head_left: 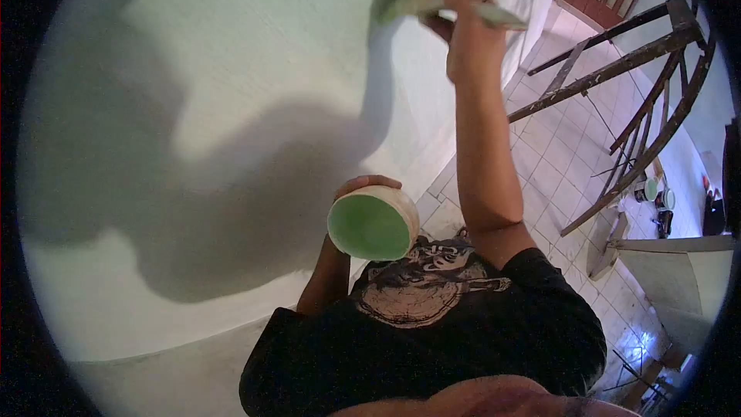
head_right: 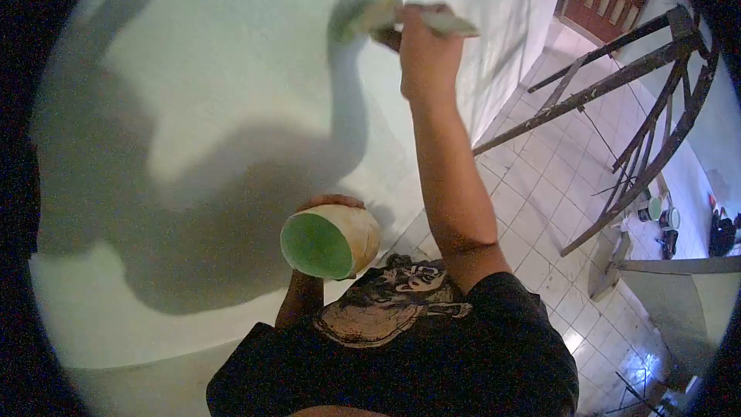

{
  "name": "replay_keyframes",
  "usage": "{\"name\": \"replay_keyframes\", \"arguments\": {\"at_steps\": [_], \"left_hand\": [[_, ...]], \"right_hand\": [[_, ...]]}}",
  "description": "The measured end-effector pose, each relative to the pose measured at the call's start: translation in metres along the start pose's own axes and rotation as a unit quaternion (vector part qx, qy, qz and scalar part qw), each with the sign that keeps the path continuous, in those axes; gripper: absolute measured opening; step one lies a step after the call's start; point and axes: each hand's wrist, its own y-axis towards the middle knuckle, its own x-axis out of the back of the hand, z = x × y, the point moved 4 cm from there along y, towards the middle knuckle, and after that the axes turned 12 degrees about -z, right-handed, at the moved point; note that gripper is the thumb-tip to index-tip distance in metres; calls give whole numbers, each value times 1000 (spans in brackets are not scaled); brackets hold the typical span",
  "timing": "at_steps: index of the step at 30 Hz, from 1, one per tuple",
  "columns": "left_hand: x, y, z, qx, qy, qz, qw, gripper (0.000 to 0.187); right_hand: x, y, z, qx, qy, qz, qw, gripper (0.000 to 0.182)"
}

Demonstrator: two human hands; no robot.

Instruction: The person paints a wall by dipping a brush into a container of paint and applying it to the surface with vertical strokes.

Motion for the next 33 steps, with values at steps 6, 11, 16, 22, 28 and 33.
{"name": "replay_keyframes", "arguments": {"at_steps": [6, 11, 16, 22, 28, 33], "left_hand": [[-26, 13, -14, -106, 73, 114, 985, 53], [-24, 13, -10, -68, -6, 114, 991, 83], [-26, 13, -6, -137, 91, 136, 977, 103], [-27, 15, -9, -133, 30, 145, 980, 104], [-5, 9, 6, -142, 52, 135, 979, 96], [-5, 5, -8, -138, 1, 148, 979, 98]], "right_hand": [[18, -2, -18, -59, 69, -17, 996, 17], [126, -18, -116, -139, -43, -74, 987, 17], [183, -18, -131, -122, -246, -54, 960, 13], [7, -15, -10, -75, -64, 31, 995, 19], [-71, 5, 68, 84, 101, 126, 983, 18], [13, -7, -29, -39, 54, 2, 998, 18]]}}
